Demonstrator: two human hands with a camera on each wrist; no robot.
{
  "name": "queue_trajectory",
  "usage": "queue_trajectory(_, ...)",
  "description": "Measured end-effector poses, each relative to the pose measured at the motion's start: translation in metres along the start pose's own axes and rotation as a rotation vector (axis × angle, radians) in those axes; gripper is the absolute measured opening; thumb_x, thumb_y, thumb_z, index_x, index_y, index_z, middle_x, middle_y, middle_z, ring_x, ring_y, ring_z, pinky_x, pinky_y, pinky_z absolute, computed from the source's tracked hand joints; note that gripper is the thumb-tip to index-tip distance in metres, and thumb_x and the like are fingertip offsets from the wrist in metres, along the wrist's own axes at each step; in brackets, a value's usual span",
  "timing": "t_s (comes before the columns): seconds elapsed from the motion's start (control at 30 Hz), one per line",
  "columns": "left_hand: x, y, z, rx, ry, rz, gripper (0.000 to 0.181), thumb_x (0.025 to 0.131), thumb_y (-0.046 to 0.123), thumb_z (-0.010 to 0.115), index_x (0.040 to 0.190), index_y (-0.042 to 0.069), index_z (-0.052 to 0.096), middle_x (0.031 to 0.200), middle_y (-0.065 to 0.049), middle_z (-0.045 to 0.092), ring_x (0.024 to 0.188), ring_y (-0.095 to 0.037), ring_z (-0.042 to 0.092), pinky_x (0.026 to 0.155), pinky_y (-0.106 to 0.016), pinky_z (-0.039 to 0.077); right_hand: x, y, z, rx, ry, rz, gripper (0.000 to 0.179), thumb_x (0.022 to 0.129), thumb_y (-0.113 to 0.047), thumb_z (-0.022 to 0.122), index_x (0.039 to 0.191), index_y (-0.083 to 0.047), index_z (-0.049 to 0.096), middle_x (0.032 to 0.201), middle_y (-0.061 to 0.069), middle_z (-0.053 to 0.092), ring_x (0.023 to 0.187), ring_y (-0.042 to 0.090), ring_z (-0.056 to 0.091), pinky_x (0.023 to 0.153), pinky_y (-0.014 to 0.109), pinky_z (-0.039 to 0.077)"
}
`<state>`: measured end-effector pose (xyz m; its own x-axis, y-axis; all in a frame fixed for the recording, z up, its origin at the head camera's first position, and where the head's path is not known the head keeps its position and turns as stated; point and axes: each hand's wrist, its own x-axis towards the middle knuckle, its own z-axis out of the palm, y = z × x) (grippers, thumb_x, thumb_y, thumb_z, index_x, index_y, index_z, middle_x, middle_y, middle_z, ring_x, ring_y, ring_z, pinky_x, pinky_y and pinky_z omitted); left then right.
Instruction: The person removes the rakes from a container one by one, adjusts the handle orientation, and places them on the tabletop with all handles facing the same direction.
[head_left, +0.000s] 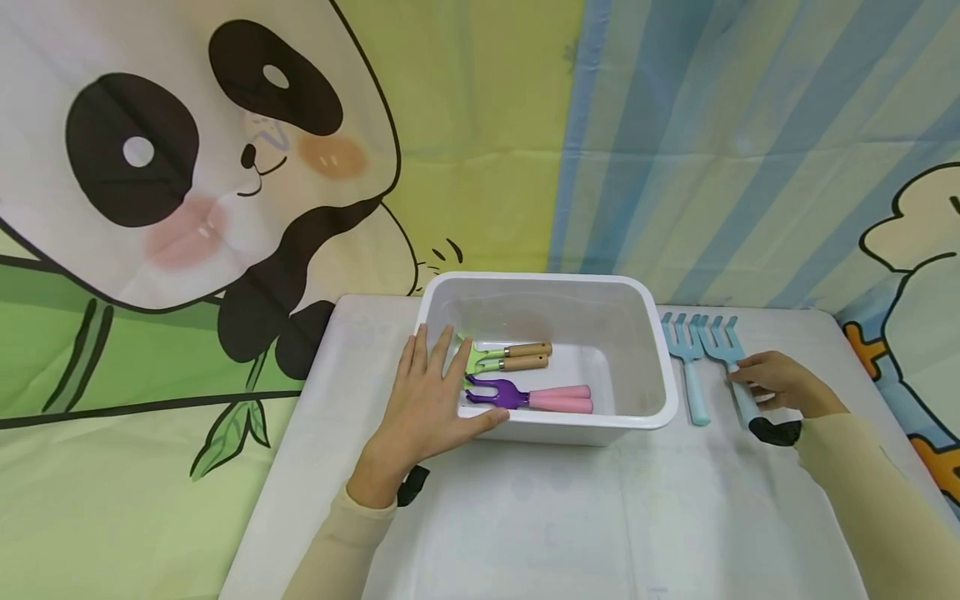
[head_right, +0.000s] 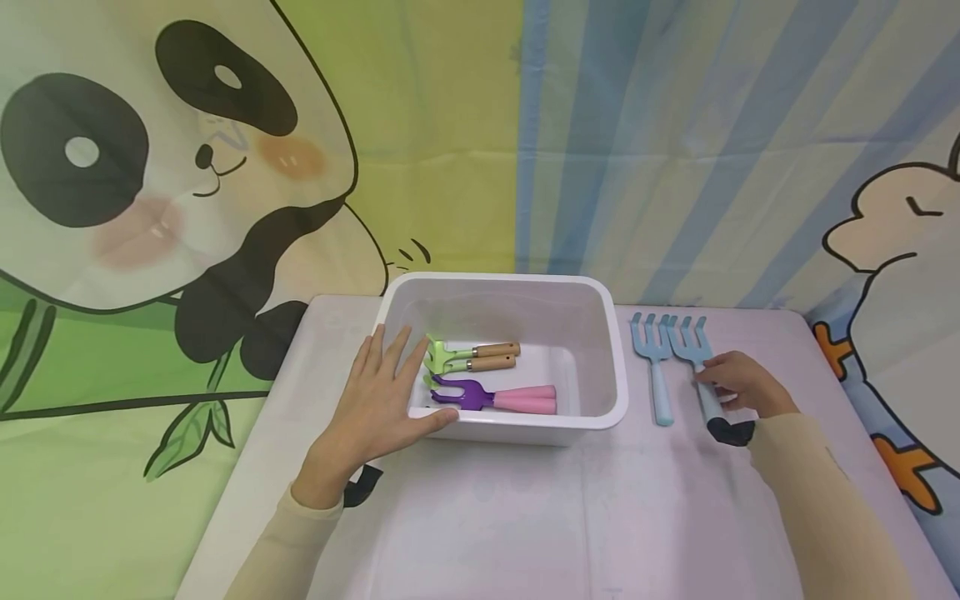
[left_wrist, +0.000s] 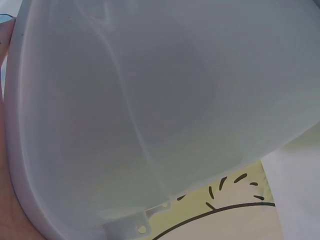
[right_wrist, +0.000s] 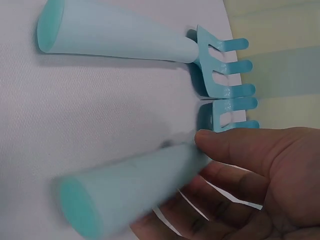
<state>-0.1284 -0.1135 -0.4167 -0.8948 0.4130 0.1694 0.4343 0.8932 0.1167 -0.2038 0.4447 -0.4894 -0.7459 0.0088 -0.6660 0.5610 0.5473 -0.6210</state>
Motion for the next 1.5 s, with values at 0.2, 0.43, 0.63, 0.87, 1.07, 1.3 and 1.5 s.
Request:
queue_trajectory(0.2, 0.000, 0.000, 0.000, -0.004, 0.007, 0.000, 0.116, 0.079, 0.093, 0.029, 0.157, 0.007, 0.033, 0.162, -0.019, 0.021, 0.148, -0.048, 0.003, 0.118, -0.057, 0.001, -0.005, -0.009, -0.006, -0.008, 0.008, -0.010, 0.044, 0.102, -0.013, 0.056, 0.129, 0.020, 0.042, 0.104, 0.018, 0.062, 0.094, 0.031, 0.062, 0.086, 0.051, 0.055)
queue_trajectory(0.43, 0.001, 0.000, 0.000, -0.006, 0.007, 0.004, 0.116, 0.078, 0.093, 0.029, 0.157, 0.007, 0.033, 0.162, -0.020, 0.021, 0.148, -0.048, 0.003, 0.118, -0.056, 0.000, -0.026, -0.030, -0.015, -0.074, 0.008, -0.091, 0.053, 0.107, -0.019, 0.047, 0.139, 0.020, 0.032, 0.130, 0.038, 0.047, 0.112, 0.045, 0.057, 0.087, 0.049, 0.055)
queue_trajectory(0.63, 0.001, -0.001, 0.001, -0.007, 0.017, 0.006, 0.116, 0.078, 0.093, 0.028, 0.157, 0.007, 0.033, 0.162, -0.020, 0.022, 0.148, -0.048, 0.003, 0.118, -0.057, 0.000, -0.045, -0.061, -0.013, -0.131, -0.005, -0.215, 0.051, 0.108, -0.020, 0.047, 0.139, 0.019, 0.034, 0.118, 0.022, 0.061, 0.103, 0.032, 0.064, 0.087, 0.049, 0.055)
queue_trajectory(0.87, 0.001, -0.002, 0.000, 0.005, 0.018, 0.007, 0.116, 0.078, 0.093, 0.028, 0.157, 0.008, 0.033, 0.162, -0.020, 0.022, 0.148, -0.049, 0.004, 0.118, -0.057, 0.001, -0.075, -0.107, 0.003, -0.190, -0.018, -0.364, 0.049, 0.105, -0.023, 0.054, 0.135, 0.014, 0.040, 0.115, 0.018, 0.061, 0.099, 0.028, 0.065, 0.084, 0.047, 0.057)
queue_trajectory(1.07, 0.000, -0.002, 0.000, -0.006, 0.014, 0.003, 0.116, 0.078, 0.093, 0.029, 0.157, 0.008, 0.033, 0.162, -0.020, 0.021, 0.148, -0.049, 0.003, 0.118, -0.056, -0.001, -0.097, -0.144, 0.018, -0.239, -0.034, -0.458, 0.045, 0.104, -0.020, 0.057, 0.133, 0.012, 0.045, 0.113, 0.017, 0.062, 0.094, 0.028, 0.065, 0.081, 0.046, 0.058)
queue_trajectory(1.3, 0.000, -0.001, 0.001, -0.003, 0.024, 0.010, 0.116, 0.078, 0.093, 0.028, 0.156, 0.007, 0.034, 0.162, -0.020, 0.022, 0.148, -0.049, 0.005, 0.118, -0.058, 0.002, -0.117, -0.184, 0.031, -0.317, -0.047, -0.513, 0.041, 0.103, -0.022, 0.058, 0.133, 0.006, 0.050, 0.103, 0.014, 0.064, 0.094, 0.027, 0.064, 0.081, 0.043, 0.058)
queue_trajectory(1.5, -0.001, -0.002, 0.003, -0.005, 0.025, 0.010, 0.116, 0.078, 0.093, 0.028, 0.157, 0.008, 0.033, 0.162, -0.020, 0.022, 0.148, -0.049, 0.004, 0.118, -0.058, 0.002, -0.120, -0.218, 0.048, -0.360, -0.092, -0.539, 0.044, 0.102, -0.026, 0.060, 0.136, 0.001, 0.050, 0.111, 0.015, 0.063, 0.100, 0.028, 0.064, 0.086, 0.045, 0.056)
